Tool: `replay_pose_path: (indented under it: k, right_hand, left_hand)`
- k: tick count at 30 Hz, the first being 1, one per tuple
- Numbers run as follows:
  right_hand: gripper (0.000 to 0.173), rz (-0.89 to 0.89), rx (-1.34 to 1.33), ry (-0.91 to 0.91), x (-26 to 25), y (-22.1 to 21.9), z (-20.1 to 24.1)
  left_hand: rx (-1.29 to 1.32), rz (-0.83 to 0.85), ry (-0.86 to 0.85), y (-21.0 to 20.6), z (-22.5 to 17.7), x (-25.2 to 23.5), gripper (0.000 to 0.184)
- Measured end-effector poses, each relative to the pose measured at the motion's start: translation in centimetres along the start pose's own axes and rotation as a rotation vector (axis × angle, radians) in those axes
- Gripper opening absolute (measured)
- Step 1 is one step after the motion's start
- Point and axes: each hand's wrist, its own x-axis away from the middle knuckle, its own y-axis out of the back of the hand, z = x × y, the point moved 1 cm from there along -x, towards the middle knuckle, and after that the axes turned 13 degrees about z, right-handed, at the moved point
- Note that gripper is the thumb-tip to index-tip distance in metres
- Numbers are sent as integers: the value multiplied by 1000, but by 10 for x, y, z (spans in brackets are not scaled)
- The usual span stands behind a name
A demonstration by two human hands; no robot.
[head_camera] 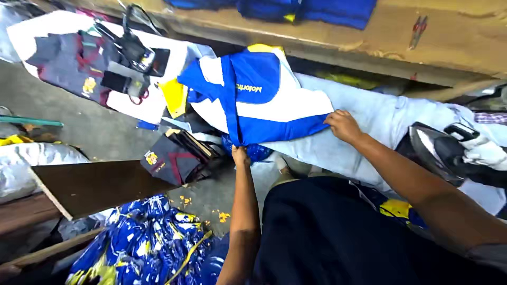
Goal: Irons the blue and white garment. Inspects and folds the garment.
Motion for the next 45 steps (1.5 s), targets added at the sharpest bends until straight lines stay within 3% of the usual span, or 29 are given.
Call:
replay_pose_path:
  k: [4, 6, 8, 10, 13, 15, 17, 18, 20, 22, 25, 28, 30, 34, 40, 43, 45]
  right_hand:
    - [25, 7, 24, 4, 2, -10, -2]
    - [26, -3, 32, 9, 3, -11, -3]
    - [27, 23, 49, 3, 4, -13, -6]
    - [28, 47, 57, 3, 6, -14, -7]
    - [28, 43, 36, 16, 15, -14, -5]
    - [28, 110, 22, -10, 23, -14, 2]
    - [27, 281, -1, -71, 28, -7, 11]
    - [24, 322, -27, -82, 28, 0, 14]
    - [25, 241, -73, -85, 23, 15, 16]
    - [29, 74, -115, -116, 7, 27, 15]
    - [32, -117, -129, -140, -27, 17, 9]
    - [47, -22, -30, -194, -54, -12, 4]
    - [61, 62, 33, -245, -60, -30, -6]
    - [66, 111, 122, -261, -57, -27, -38]
    - [65, 172, 171, -213, -37, -2, -79]
    - [67, 137, 120, -242, -31, 4, -66]
    - [69, 49, 90, -278, -26, -1, -52]
  left_hand:
    - [228, 177, 39, 12, -6, 13, 48]
    - [236, 180, 122, 13, -20, 14, 51]
    - [233, 113, 168, 10, -29, 7, 40]
    - [333, 96, 100, 8, -28, 7, 30]
    - [590, 139, -104, 5, -8, 20, 32]
    - [640, 83, -110, 3, 15, 26, 23]
    - [468, -122, -53, 1, 29, 33, 22]
    - [325, -199, -51, 1, 30, 40, 41]
    - [0, -292, -149, 0, 20, 57, 60]
    - [-310, -309, -367, -8, 5, 78, 61]
    - [-821, -23, -607, -40, -5, 100, 38]
    - [-1345, 435, -571, -87, 0, 111, 32]
    - [-1529, 577, -560, -103, 19, 106, 41]
    - [-1687, 709, -509, -126, 26, 101, 47]
    - [-1716, 789, -442, -180, 35, 121, 40]
    - [-1557, 838, -312, -184, 9, 106, 35]
    - [-1417, 742, -327, -181, -13, 80, 36]
